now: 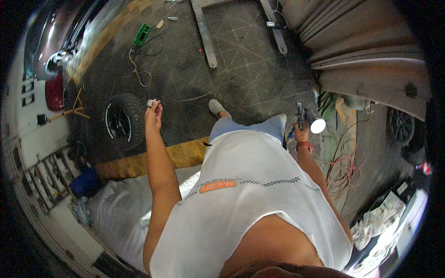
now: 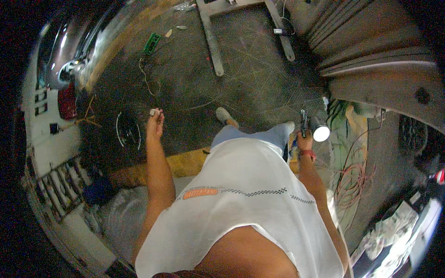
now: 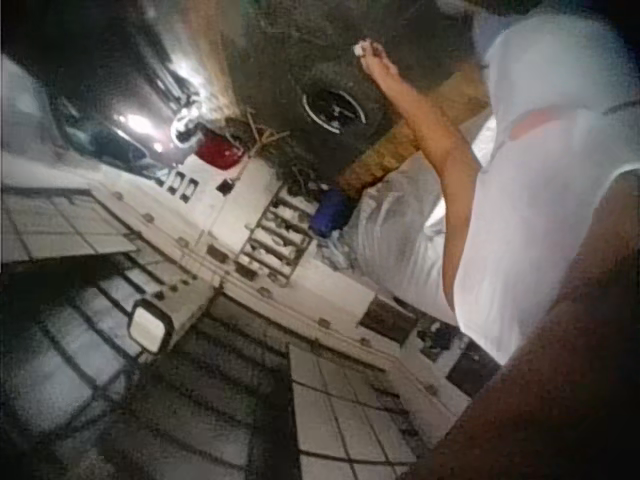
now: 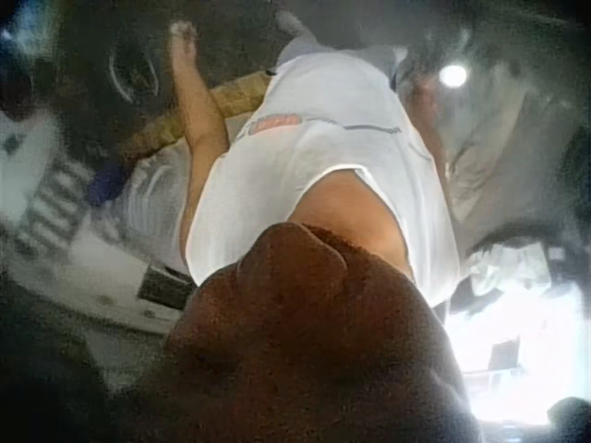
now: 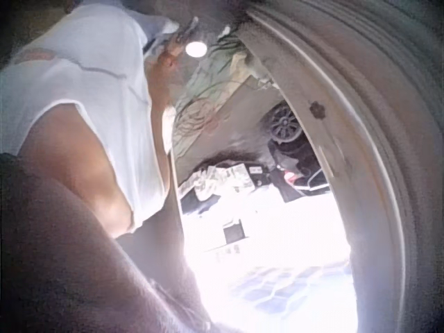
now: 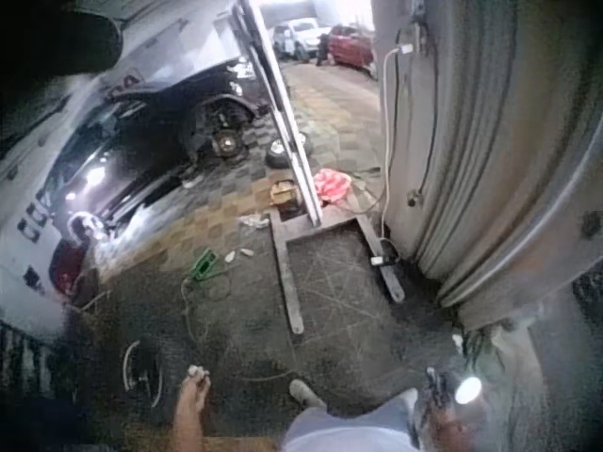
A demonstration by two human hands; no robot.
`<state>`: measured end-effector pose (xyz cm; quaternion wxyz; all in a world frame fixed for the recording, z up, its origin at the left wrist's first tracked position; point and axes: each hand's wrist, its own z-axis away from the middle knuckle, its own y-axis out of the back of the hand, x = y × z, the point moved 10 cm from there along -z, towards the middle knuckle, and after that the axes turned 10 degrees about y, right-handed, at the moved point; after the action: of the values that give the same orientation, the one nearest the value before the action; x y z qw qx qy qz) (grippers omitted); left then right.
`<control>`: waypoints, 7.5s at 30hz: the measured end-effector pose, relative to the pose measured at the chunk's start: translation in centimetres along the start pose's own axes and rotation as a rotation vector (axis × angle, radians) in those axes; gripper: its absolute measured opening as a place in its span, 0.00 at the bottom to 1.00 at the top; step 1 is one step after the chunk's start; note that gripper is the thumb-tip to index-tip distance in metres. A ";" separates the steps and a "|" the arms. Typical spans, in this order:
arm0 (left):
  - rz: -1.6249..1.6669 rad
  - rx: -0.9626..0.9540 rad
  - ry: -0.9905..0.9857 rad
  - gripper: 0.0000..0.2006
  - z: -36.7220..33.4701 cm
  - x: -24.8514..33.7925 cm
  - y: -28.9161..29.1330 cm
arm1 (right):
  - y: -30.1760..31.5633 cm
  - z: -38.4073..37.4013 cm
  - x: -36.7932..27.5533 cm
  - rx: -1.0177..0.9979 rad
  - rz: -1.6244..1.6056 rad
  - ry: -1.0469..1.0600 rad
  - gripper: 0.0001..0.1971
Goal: The person walks through a garage and connects a spray gun to an air compressor. They then proceed to spray paint the side of a black car that is partially covered with newspaper and plastic sheeting. The person moves along the vehicle, applying paint to the door and rear quarter panel.
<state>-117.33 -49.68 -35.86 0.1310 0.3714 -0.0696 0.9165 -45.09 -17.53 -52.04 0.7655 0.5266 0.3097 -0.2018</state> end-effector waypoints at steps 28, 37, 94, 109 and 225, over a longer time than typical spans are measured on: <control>-0.454 0.313 0.276 0.07 -34.7 -4.6 6.6 | -45.6 -11.2 -5.9 -0.488 0.330 -0.350 0.19; -0.591 0.490 0.149 0.09 -47.9 -7.9 7.0 | -56.7 -13.2 3.3 -0.457 0.309 -0.570 0.24; -0.865 0.009 0.143 0.21 -90.7 15.2 32.0 | -100.8 -22.7 -46.5 -1.184 0.580 0.121 0.24; -0.461 0.197 -0.002 0.29 -123.3 17.3 26.0 | -97.2 -31.2 -55.2 -0.954 0.521 0.400 0.17; -1.461 -1.177 -0.091 0.26 -41.5 1.4 4.5 | -66.4 -8.3 -52.4 0.592 -0.625 -0.338 0.21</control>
<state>-147.09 -44.43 -64.63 0.8377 0.2326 -0.2766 0.4095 -127.49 -34.86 -63.36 0.5241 0.5637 0.2537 -0.5858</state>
